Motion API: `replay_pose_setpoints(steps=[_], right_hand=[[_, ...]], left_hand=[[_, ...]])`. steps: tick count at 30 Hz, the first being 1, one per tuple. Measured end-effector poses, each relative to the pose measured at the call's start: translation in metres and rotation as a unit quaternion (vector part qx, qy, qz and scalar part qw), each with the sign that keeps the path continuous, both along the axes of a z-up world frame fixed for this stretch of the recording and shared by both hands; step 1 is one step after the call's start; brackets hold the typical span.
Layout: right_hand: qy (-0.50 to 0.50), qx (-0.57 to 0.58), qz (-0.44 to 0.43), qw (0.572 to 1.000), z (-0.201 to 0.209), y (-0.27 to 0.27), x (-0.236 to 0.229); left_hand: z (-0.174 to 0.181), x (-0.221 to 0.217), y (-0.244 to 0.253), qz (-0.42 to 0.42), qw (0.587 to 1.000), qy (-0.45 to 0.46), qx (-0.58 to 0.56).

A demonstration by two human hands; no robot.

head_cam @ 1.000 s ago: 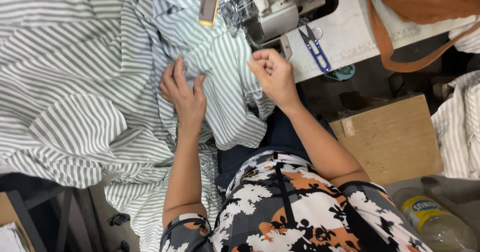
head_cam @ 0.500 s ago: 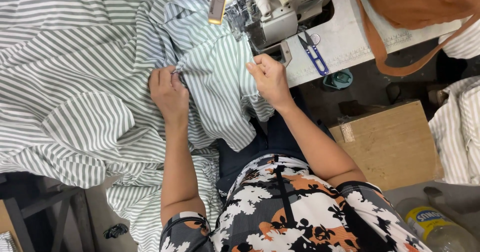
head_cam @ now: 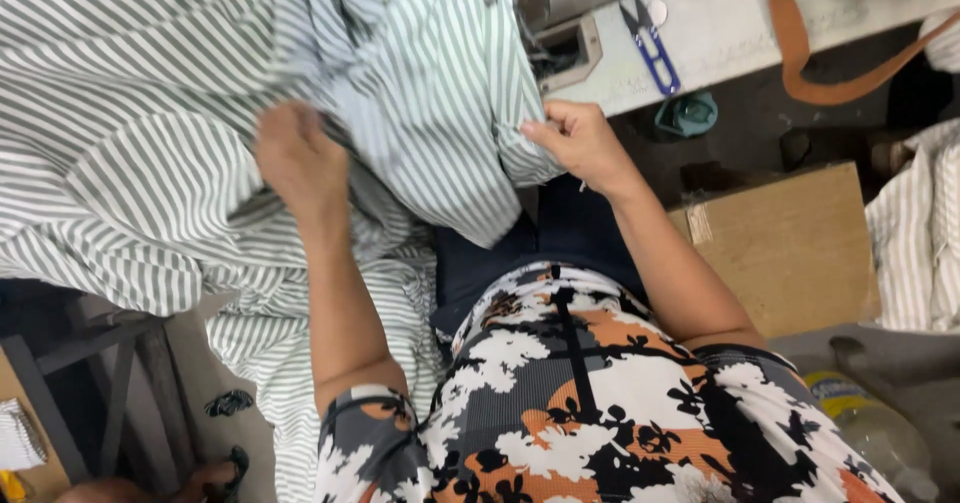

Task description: Inspecting and smoothing a striped garment at a sewing workstation to check for defects or finish details.

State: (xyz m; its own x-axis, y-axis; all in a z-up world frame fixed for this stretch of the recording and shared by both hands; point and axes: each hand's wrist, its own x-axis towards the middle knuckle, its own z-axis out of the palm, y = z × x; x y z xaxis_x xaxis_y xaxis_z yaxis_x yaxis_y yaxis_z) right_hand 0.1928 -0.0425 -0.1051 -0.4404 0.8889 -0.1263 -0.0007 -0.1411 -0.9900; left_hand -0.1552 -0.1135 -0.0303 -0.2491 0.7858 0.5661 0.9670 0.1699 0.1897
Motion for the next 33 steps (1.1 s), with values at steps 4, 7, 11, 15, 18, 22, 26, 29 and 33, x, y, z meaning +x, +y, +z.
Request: replay_pose_setpoints(steps=[4, 7, 11, 15, 18, 22, 26, 29, 33], right_hand=[[-0.035, -0.009, 0.075, 0.997, 0.051, -0.011, -0.012], [0.004, -0.027, 0.045, 0.999, 0.027, -0.021, -0.024], [0.007, 0.002, -0.019, 1.0, 0.016, -0.028, -0.024], [-0.014, 0.053, -0.023, 0.998, 0.023, -0.031, -0.006], [0.044, -0.001, -0.048, 0.998, -0.032, -0.028, -0.015], [0.098, -0.049, 0.001, 0.994, -0.013, -0.033, -0.021], [0.167, -0.102, 0.021, 0.98, -0.011, -0.035, -0.02], [0.178, -0.081, 0.027, 0.98, 0.012, -0.038, -0.026], [0.098, -0.019, -0.018, 0.995, -0.013, -0.043, -0.027]], left_hand=[[0.084, 0.036, 0.059, -0.053, 0.972, 0.054, 0.221], [0.011, 0.004, 0.113, 0.066, 0.964, 0.149, 0.211], [-0.057, -0.019, 0.138, -0.045, 0.996, 0.074, -0.011], [-0.004, 0.039, 0.099, -0.067, 0.959, -0.178, 0.21], [0.001, 0.111, 0.042, -0.029, 0.974, -0.084, 0.207], [-0.028, 0.191, -0.023, -0.215, 0.948, -0.231, 0.051], [-0.047, 0.205, -0.034, -0.174, 0.943, -0.283, 0.035], [-0.059, 0.203, -0.027, -0.15, 0.957, -0.246, 0.047], [-0.044, 0.191, -0.019, -0.101, 0.944, -0.308, 0.06]])
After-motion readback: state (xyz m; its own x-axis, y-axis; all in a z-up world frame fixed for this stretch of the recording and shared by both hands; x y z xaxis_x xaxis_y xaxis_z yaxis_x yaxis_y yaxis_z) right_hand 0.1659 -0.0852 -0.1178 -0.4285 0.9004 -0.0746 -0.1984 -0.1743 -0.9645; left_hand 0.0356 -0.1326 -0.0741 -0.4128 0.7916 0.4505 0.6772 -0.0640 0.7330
